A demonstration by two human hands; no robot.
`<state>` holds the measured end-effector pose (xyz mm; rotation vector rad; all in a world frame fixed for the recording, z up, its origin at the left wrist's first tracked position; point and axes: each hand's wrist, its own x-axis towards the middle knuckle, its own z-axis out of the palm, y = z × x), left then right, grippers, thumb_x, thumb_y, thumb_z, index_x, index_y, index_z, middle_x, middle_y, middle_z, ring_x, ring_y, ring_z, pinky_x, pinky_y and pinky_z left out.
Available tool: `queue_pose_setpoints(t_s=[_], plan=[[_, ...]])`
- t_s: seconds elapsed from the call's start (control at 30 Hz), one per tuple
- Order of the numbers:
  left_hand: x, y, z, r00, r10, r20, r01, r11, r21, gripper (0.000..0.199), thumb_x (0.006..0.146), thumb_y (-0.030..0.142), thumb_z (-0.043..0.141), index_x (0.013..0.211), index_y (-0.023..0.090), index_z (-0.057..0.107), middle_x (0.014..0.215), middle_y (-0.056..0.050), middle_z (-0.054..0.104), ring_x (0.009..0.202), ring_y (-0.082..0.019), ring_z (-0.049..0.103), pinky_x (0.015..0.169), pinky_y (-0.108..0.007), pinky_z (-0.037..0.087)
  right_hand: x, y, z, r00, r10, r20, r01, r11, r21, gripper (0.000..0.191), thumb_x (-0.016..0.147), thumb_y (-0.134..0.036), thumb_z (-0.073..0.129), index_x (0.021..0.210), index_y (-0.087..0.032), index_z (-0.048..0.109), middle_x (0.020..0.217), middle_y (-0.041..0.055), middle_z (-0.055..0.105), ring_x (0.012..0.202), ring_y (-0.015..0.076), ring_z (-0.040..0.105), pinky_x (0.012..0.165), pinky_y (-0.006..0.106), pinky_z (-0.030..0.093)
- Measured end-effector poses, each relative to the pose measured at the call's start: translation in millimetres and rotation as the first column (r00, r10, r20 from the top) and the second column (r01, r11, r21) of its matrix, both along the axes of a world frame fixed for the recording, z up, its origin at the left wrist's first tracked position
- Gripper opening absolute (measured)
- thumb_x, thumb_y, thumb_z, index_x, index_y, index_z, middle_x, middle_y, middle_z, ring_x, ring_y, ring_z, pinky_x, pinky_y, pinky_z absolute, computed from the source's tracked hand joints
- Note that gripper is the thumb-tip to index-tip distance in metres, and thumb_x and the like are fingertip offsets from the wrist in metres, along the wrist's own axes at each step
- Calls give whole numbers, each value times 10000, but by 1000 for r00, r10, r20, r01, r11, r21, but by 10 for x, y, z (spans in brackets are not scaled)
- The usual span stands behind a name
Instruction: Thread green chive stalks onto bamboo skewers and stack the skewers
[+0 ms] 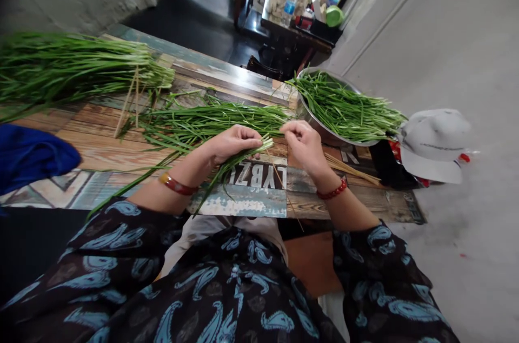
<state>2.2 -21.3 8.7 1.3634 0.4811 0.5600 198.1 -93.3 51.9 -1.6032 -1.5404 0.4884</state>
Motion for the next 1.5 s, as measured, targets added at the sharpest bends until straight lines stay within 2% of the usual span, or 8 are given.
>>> queue_pose_setpoints(t_s=[0.1, 0.23, 0.4, 0.5, 0.63, 0.87, 1.2, 1.5], plan=[[-4, 17, -3, 1000, 10, 27, -10, 1000, -4, 300, 746, 391, 693, 680, 104, 635, 591, -2, 597, 500, -68, 471, 490, -188, 340, -56, -103, -42, 990, 18, -138, -35, 992, -124, 240, 814, -380, 612, 943, -180, 635, 891, 47, 672, 751, 148, 602, 675, 275, 468], [1, 39, -12, 998, 57, 33, -58, 998, 33, 315, 738, 405, 704, 776, 94, 678, 658, -8, 631, 564, -78, 499, 553, -196, 381, -171, -302, -225, 960, 81, -269, -146, 961, -233, 334, 800, -493, 639, 887, -171, 621, 776, 34, 654, 645, 137, 607, 613, 276, 480], [7, 51, -29, 994, 107, 29, -108, 993, 43, 341, 682, 412, 753, 775, 88, 698, 675, -2, 628, 615, -79, 499, 588, -196, 375, -248, -410, -427, 929, -36, -369, -62, 967, -249, 396, 772, -540, 642, 901, -165, 641, 662, -5, 605, 466, 95, 524, 421, 227, 385], [6, 45, -22, 990, 138, -4, -138, 990, 11, 378, 668, 451, 756, 763, 89, 703, 656, 5, 613, 594, -74, 472, 562, -196, 351, -229, -397, -437, 948, -36, -317, -39, 973, -226, 335, 797, -489, 629, 873, -164, 661, 668, 4, 625, 444, 88, 511, 405, 225, 364], [5, 42, 5, 984, 163, -71, -161, 986, 37, 369, 656, 450, 751, 686, 89, 677, 585, 19, 552, 538, -60, 407, 516, -199, 286, -166, -386, -405, 990, 9, -138, -32, 986, -162, 260, 848, -412, 589, 852, -174, 692, 663, 13, 648, 449, 103, 528, 457, 249, 395], [13, 57, 19, 973, 157, -167, -134, 981, 142, 326, 678, 395, 692, 566, 106, 592, 533, 32, 455, 524, -57, 338, 514, -215, 225, -135, -364, -395, 992, 15, 129, -15, 1000, -1, 168, 847, -272, 585, 778, -208, 724, 753, 42, 727, 673, 181, 634, 644, 296, 457], [34, 71, -66, 975, 163, -149, -163, 987, 13, 290, 675, 356, 734, 597, 105, 610, 596, 17, 498, 554, -62, 384, 529, -211, 269, -131, -301, -493, 992, 50, 116, -53, 998, 25, 171, 872, -253, 571, 791, -205, 714, 766, 44, 729, 695, 186, 642, 683, 307, 463], [46, 109, -132, 979, 151, -138, -155, 988, -19, 292, 667, 358, 772, 592, 109, 641, 637, 3, 572, 603, -75, 465, 595, -214, 346, -105, -245, -547, 997, 79, 22, -79, 997, -17, 155, 840, -220, 576, 756, -206, 706, 718, 30, 714, 642, 168, 615, 635, 294, 445]])
